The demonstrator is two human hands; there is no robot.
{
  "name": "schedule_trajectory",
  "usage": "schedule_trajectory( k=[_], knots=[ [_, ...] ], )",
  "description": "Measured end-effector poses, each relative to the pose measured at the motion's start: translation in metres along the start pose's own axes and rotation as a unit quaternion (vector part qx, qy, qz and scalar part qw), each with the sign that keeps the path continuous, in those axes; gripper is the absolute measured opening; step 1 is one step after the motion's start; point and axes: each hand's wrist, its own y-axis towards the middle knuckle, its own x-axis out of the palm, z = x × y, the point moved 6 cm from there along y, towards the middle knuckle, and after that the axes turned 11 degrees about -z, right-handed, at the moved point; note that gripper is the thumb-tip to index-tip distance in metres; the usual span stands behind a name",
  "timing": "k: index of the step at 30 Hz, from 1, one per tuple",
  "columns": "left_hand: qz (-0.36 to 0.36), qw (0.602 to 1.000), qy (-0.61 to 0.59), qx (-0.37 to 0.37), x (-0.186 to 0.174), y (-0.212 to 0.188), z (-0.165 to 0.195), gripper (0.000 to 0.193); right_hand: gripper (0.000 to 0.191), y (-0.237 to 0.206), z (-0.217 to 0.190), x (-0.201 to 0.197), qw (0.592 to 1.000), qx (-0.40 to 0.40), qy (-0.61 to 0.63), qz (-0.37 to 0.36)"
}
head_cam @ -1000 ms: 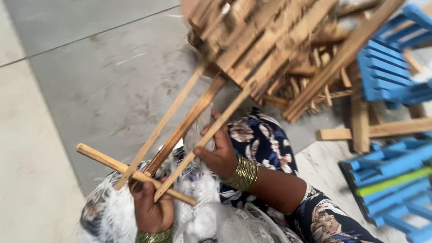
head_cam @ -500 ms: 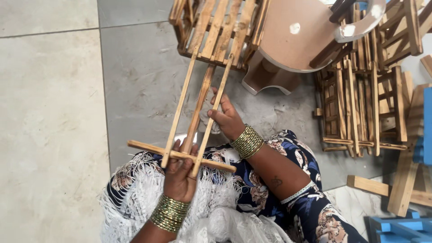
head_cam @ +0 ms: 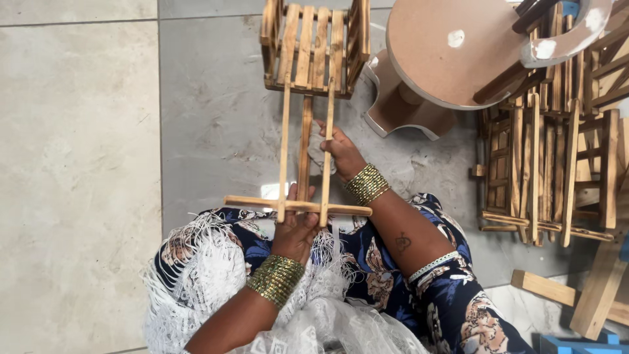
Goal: The person sits on the floor and wipes small wooden chair frames with a cloth, turning and repositioning each chair to clean the slats, rungs and legs, then sets the wiped chair aside and picks up the next one.
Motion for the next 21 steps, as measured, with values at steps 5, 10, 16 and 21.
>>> schedule_trajectory(
  k=[5, 10, 16, 21],
  knots=[
    [-0.062, 0.981, -0.182, -0.003, 0.001, 0.003, 0.006, 0.077, 0.025, 0.006, -0.004, 0.004, 0.998, -0.020, 0.049, -0.043],
    [0.067, 0.976, -0.204, -0.040, -0.010, 0.010, 0.000, 0.072, 0.026, 0.009, 0.000, 0.006, 0.996, -0.007, 0.080, -0.034],
    [-0.013, 0.954, -0.285, -0.092, -0.013, 0.063, -0.009, 0.104, 0.029, 0.011, 0.001, -0.003, 0.999, 0.021, -0.027, -0.022],
    [0.104, 0.953, -0.268, -0.092, -0.044, 0.078, -0.018, 0.087, 0.033, -0.017, -0.048, -0.038, 0.870, 0.091, -0.484, -0.017]
  ],
)
